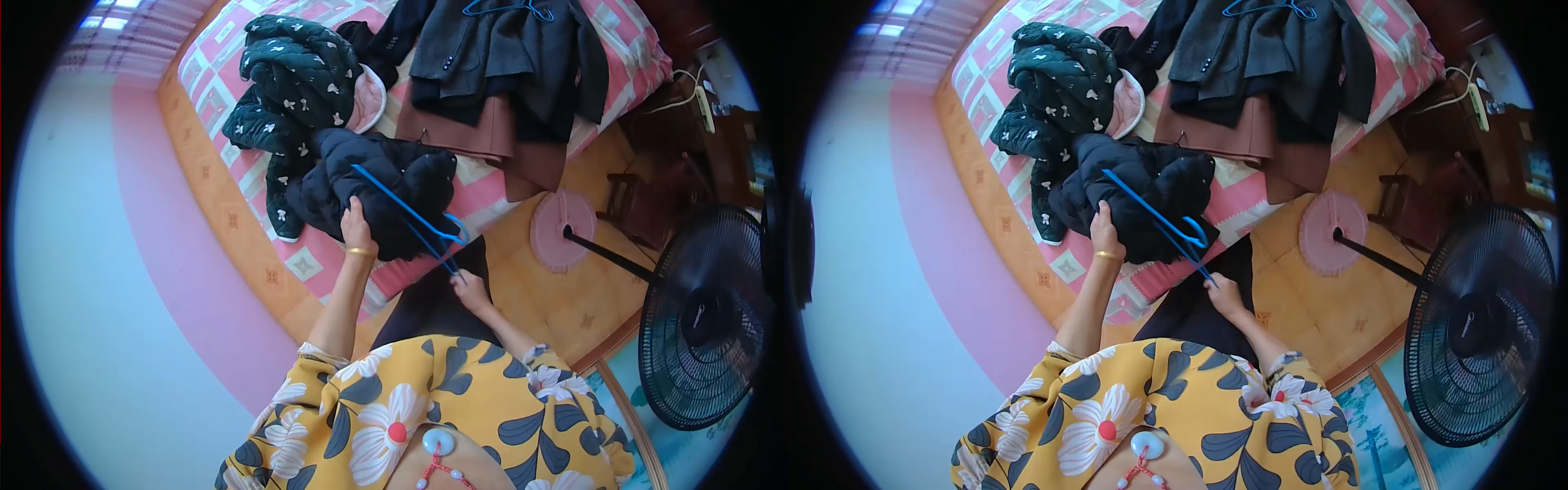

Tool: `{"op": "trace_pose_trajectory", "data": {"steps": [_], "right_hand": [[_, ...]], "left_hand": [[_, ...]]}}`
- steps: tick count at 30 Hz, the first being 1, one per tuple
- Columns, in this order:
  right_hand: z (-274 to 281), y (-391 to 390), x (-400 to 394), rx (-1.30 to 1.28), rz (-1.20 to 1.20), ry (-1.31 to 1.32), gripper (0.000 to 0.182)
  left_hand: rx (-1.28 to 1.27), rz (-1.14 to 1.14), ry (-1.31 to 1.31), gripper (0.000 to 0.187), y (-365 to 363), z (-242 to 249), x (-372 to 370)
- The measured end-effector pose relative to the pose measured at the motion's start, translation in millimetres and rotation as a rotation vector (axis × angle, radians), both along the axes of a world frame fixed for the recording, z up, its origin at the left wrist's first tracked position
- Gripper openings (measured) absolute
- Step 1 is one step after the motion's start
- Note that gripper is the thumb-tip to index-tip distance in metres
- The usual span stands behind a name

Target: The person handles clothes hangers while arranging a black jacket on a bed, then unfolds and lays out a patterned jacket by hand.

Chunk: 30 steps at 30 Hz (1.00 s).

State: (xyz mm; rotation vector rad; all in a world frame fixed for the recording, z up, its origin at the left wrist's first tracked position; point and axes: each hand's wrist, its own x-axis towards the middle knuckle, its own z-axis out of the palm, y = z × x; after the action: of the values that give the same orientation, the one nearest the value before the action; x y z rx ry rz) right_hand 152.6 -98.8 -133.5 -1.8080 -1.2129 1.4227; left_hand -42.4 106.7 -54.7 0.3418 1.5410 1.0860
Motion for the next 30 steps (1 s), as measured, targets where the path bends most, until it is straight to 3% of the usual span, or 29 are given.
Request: {"op": "trace_pose_trajectory", "data": {"steps": [2, 4, 5, 6, 8, 9, 10, 12, 14, 15, 16, 18, 19, 20, 22, 23, 24, 27, 28, 30], "right_hand": [[19, 0, 13, 0.171, -0.041, -0.084, 0.010], [64, 25, 22, 0.009, -0.067, 0.097, 0.013], [65, 30, 23, 0.028, -0.111, 0.185, 0.015], [68, 38, 25, 0.037, -0.104, 0.178, 0.015], [79, 49, 24, 0.082, -0.161, 0.206, 0.016], [89, 56, 25, 0.095, -0.123, 0.170, 0.017], [94, 61, 26, 0.095, -0.124, 0.172, 0.017], [103, 69, 25, 0.179, -0.096, 0.188, 0.015], [121, 80, 25, 0.188, -0.093, 0.219, 0.015], [131, 87, 26, 0.204, -0.101, 0.250, 0.015], [140, 92, 25, 0.206, -0.104, 0.246, 0.015], [159, 97, 24, 0.234, -0.239, 0.392, 0.013], [169, 96, 23, 0.213, -0.227, 0.389, 0.012], [142, 80, 18, 0.207, -0.232, 0.395, 0.012], [41, 35, 9, 0.131, 0.021, 0.103, 0.008], [18, 19, 14, -0.229, 0.106, 0.177, 0.009], [20, 11, 6, -0.027, 0.030, 0.124, 0.013], [135, 72, 4, -0.010, -0.108, 0.498, 0.011], [130, 73, 2, -0.003, -0.103, 0.494, 0.011], [94, 66, -9, 0.252, -0.131, 0.400, 0.010]], "left_hand": [[0.033, -0.034, 0.002, 0.048, -7, -17, -19], [0.058, -0.362, 0.217, 0.054, -34, -37, -51], [-0.277, -0.389, 0.267, 0.064, -27, 22, -33], [-0.267, -0.383, 0.260, 0.064, -23, 9, -42], [-0.229, -0.606, 0.809, 0.068, -16, -25, -76], [-0.069, -0.620, 1.025, 0.072, -3, 7, -60], [-0.069, -0.621, 1.027, 0.072, 10, 21, -47], [-0.150, -0.639, 1.359, 0.076, 36, 27, -24], [-0.410, -0.828, 1.293, 0.080, 54, 13, -8], [-0.409, -0.913, 1.255, 0.069, 55, -2, -10], [-0.404, -0.916, 1.252, 0.069, 55, -8, -11], [-0.165, -0.816, 1.197, 0.051, 48, -15, -17], [0.015, -0.657, 1.106, 0.034, 41, -12, -19], [0.112, -0.520, 0.860, 0.021, 38, -15, -27], [0.180, -0.131, 0.273, 0.010, 30, -4, -26], [0.189, -0.121, 0.278, 0.010, 26, -6, -30], [0.184, -0.070, 0.255, 0.009, 24, -14, -35], [0.157, 0.001, 0.176, 0.008, 6, -18, -55], [0.193, 0.049, 0.089, 0.009, 9, -19, -53], [0.176, 0.062, 0.077, 0.014, 5, -14, -51]]}}
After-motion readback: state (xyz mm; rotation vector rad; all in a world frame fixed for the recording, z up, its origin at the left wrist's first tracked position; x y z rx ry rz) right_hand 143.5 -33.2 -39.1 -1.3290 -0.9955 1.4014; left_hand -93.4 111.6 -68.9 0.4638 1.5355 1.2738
